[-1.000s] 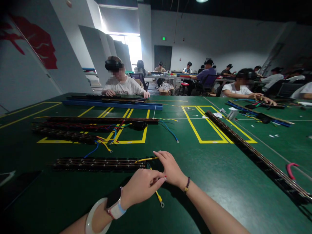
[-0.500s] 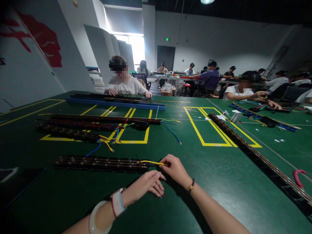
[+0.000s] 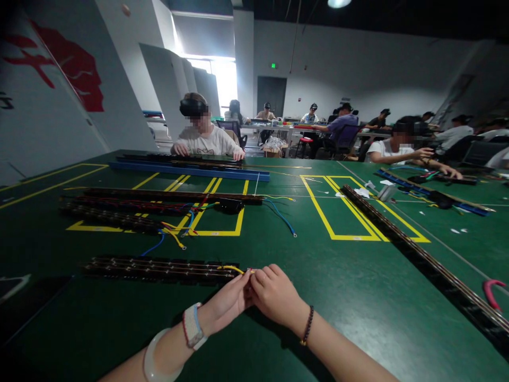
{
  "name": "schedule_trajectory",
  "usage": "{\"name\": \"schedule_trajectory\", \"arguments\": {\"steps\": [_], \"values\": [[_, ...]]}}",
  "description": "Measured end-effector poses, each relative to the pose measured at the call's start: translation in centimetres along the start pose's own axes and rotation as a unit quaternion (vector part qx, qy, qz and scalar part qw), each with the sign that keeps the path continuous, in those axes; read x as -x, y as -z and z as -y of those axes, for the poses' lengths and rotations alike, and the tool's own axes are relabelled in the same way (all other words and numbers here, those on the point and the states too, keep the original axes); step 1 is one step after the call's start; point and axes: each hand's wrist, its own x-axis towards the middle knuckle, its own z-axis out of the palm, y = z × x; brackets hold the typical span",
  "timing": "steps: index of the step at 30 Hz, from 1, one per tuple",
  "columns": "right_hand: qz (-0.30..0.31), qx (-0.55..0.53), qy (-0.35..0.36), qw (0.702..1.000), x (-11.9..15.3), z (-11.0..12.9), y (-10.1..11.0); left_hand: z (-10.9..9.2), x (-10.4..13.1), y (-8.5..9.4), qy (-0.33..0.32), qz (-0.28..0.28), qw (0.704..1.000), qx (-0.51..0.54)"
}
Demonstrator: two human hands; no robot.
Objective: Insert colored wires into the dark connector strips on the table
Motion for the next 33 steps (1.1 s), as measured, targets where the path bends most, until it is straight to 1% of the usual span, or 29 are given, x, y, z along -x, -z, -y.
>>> {"name": "schedule_trajectory", "arguments": {"steps": [4, 6, 8, 11, 15, 19, 22, 24, 27, 30, 33], "values": [[-0.033, -0.071, -0.057, 0.995, -0.1, -1.0, 1.8, -0.4, 0.2, -0.3, 0.005, -0.014, 1.000, -0.003], [-0.031, -0.088, -0.078, 0.993, -0.1, -1.5, 2.4, -0.4, 0.3, -0.4, 0.007, -0.015, 1.000, 0.000], [0.011, -0.101, -0.072, 0.992, -0.2, -1.7, 2.6, -0.4, 0.4, -0.5, 0.007, -0.010, 1.000, -0.008], [0.077, -0.099, -0.038, 0.991, -0.5, -1.7, 2.6, -0.3, 0.3, -0.3, 0.009, -0.007, 1.000, -0.028], [0.112, -0.102, -0.028, 0.988, -1.2, -2.1, 3.0, -0.2, 0.0, 0.0, 0.015, -0.005, 0.999, -0.041], [0.155, -0.163, -0.017, 0.974, -1.8, -3.4, 3.8, -0.4, -0.1, 0.2, 0.019, 0.010, 0.999, -0.043], [0.165, -0.186, 0.000, 0.969, -2.3, -4.5, 3.7, -0.5, -0.1, 0.2, 0.015, 0.008, 0.999, -0.044], [0.162, -0.151, 0.014, 0.975, -2.6, -5.1, 3.5, -0.5, 0.0, 0.2, 0.015, 0.002, 0.998, -0.063], [0.173, -0.036, 0.071, 0.982, -3.7, -5.6, 3.0, -0.4, 0.3, 0.1, 0.014, -0.004, 0.996, -0.094], [0.180, 0.076, 0.155, 0.968, -5.2, -6.0, 2.3, -0.4, 0.5, 0.1, 0.017, -0.004, 0.993, -0.117], [0.169, 0.138, 0.232, 0.948, -7.0, -6.4, 1.6, -0.4, 0.4, 0.1, 0.017, -0.006, 0.993, -0.119]]}}
